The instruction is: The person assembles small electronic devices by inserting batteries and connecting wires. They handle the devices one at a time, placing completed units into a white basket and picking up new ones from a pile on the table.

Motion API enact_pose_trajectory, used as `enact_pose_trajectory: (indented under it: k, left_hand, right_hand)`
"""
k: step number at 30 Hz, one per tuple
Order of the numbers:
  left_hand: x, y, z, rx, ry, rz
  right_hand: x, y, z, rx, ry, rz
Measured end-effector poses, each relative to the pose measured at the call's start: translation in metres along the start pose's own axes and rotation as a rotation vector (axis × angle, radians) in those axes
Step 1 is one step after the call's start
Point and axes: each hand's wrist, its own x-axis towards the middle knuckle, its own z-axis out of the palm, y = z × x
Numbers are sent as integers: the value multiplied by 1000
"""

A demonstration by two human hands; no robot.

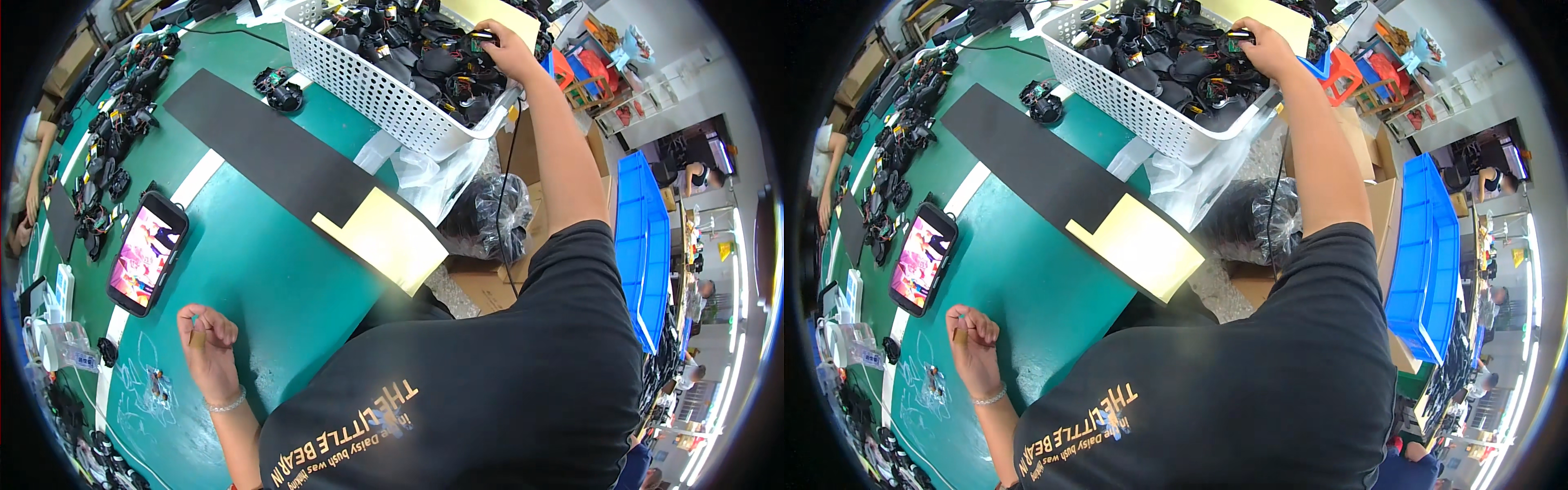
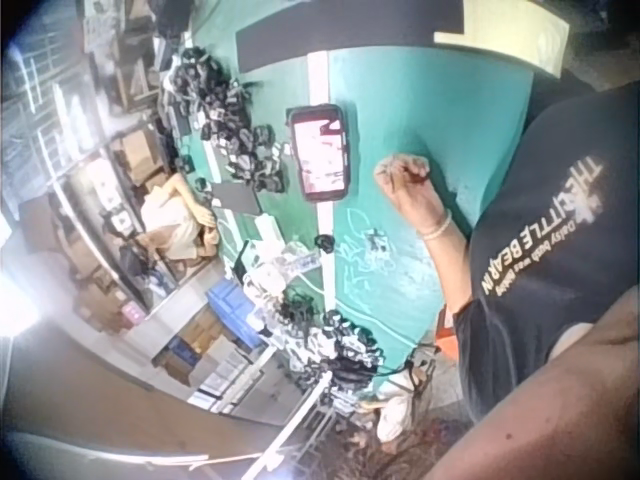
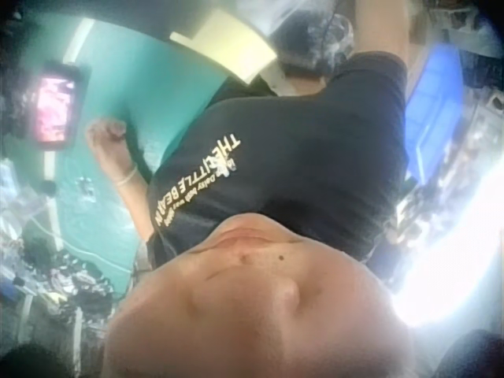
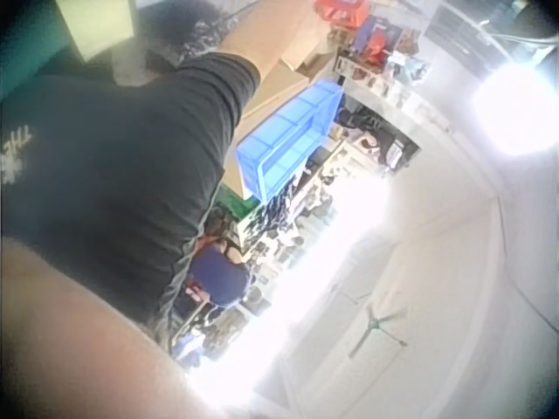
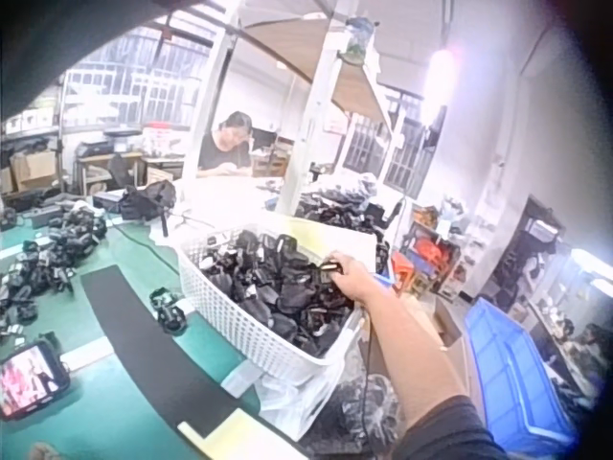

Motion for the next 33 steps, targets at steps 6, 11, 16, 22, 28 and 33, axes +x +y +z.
enact_pose_trajectory:
  k: [6, 11, 16, 22, 28, 33]
  left_hand:
    - [3, 0, 3, -8, 25, -30]
    - [-1, 0, -8, -104, 21, -54]
    - [2, 3, -14, -118, 23, -108]
    - [-1, 0, -15, -70, 3, -87]
    - [2, 1, -15, -58, 12, -127]
    - [0, -4, -17, -22, 0, -61]
  right_hand:
    - [-1, -3, -55, 433, -295, 67]
    - [-4, -36, -37, -92, -534, -171]
    - [-21, 8, -10, 92, -501, -73]
    - [-6, -1, -34, 409, -439, 4]
    - [10, -155, -7, 304, 74, -185]
    - [5, -330, 87, 502, -215, -586]
